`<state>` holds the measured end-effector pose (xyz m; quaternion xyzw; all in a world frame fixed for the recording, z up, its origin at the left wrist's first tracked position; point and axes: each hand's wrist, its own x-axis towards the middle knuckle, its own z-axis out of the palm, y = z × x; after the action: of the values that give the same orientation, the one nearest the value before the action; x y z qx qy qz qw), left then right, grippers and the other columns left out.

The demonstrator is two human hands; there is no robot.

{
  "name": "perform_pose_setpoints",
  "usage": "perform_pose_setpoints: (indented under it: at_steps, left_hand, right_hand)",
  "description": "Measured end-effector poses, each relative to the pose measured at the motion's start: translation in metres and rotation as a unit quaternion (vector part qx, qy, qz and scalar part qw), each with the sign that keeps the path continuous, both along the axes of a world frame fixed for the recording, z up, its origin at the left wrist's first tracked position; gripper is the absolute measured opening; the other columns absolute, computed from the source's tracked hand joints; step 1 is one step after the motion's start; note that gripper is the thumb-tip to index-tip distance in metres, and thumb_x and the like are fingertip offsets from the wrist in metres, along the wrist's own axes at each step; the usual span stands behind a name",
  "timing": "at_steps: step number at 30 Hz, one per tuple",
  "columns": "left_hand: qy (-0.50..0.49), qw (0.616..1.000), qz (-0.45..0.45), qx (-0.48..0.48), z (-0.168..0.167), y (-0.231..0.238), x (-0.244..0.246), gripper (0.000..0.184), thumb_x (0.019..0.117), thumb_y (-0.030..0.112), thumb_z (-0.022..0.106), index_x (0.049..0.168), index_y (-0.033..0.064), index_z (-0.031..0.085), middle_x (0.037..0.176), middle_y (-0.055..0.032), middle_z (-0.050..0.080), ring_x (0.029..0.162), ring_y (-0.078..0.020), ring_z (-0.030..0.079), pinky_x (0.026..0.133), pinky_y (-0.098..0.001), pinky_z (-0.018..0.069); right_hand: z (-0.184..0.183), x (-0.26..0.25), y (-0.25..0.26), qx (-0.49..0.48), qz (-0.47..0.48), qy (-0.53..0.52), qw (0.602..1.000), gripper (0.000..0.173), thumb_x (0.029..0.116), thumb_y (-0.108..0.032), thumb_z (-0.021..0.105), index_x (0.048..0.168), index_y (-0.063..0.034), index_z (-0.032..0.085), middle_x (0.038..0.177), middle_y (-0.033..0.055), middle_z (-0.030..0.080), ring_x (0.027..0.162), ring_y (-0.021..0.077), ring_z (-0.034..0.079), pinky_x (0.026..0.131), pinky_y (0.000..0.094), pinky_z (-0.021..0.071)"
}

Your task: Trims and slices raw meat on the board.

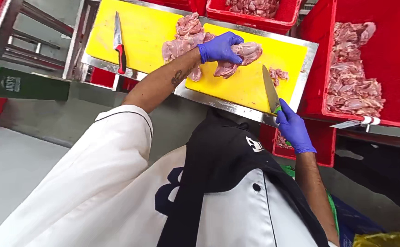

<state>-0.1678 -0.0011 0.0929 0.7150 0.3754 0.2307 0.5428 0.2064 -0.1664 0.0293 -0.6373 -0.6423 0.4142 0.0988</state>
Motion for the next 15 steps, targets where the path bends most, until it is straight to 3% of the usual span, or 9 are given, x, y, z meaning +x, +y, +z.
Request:
perform_pose_setpoints:
  at_steps: [2, 4, 6, 10, 15]
  left_hand:
    - [0.005, 1.000, 0.020, 0.007, -0.007, -0.001, 0.014, 0.023, 0.0782, 0.013, 0.082, 0.092, 0.0016, 0.067, 0.083, -0.0065, 0.071, 0.075, -0.0129, 0.068, 0.071, -0.0336, 0.0595]
    - [0.091, 0.994, 0.025, 0.049, -0.010, 0.009, 0.017, 0.025, 0.0774, 0.015, 0.083, 0.093, 0.0006, 0.069, 0.086, -0.0092, 0.071, 0.079, -0.0169, 0.067, 0.076, -0.0392, 0.0567]
    - [0.114, 0.992, 0.014, 0.051, -0.018, 0.007, 0.018, 0.029, 0.0795, 0.019, 0.083, 0.100, 0.0015, 0.071, 0.092, -0.0100, 0.073, 0.083, -0.0178, 0.070, 0.080, -0.0412, 0.0600]
    - [0.011, 1.000, 0.023, -0.019, -0.005, 0.002, 0.026, 0.025, 0.0871, 0.018, 0.078, 0.104, 0.0004, 0.071, 0.094, -0.0088, 0.073, 0.084, -0.0146, 0.071, 0.080, -0.0352, 0.0610]
    - [-0.088, 0.988, 0.085, -0.097, 0.004, -0.025, 0.051, 0.024, 0.0972, 0.018, 0.068, 0.110, -0.0023, 0.070, 0.094, -0.0113, 0.073, 0.084, -0.0176, 0.072, 0.079, -0.0380, 0.0624]
  right_hand:
    - [0.005, 0.000, 0.001, -0.009, -0.001, 0.000, 1.000, 0.049, 0.1097, -0.039, 0.039, 0.158, -0.0296, 0.041, 0.086, 0.0060, 0.065, 0.063, 0.0170, 0.059, 0.058, 0.0403, 0.0531]
    - [0.006, -0.002, 0.005, -0.015, -0.008, -0.002, 1.000, 0.050, 0.1095, -0.040, 0.038, 0.158, -0.0304, 0.042, 0.086, 0.0059, 0.066, 0.062, 0.0173, 0.060, 0.058, 0.0411, 0.0527]
    - [0.007, 0.001, -0.002, -0.026, -0.004, -0.012, 1.000, 0.050, 0.1096, -0.042, 0.037, 0.158, -0.0321, 0.041, 0.086, 0.0055, 0.066, 0.063, 0.0173, 0.061, 0.058, 0.0412, 0.0531]
    - [0.003, -0.002, -0.004, -0.016, -0.023, 0.010, 1.000, 0.049, 0.1097, -0.041, 0.039, 0.157, -0.0312, 0.042, 0.084, 0.0041, 0.065, 0.061, 0.0151, 0.059, 0.056, 0.0380, 0.0520]
    - [0.019, -0.005, -0.010, 0.060, -0.094, 0.089, 0.990, 0.053, 0.1078, -0.031, 0.042, 0.160, -0.0241, 0.038, 0.088, 0.0039, 0.067, 0.057, 0.0135, 0.057, 0.051, 0.0347, 0.0522]
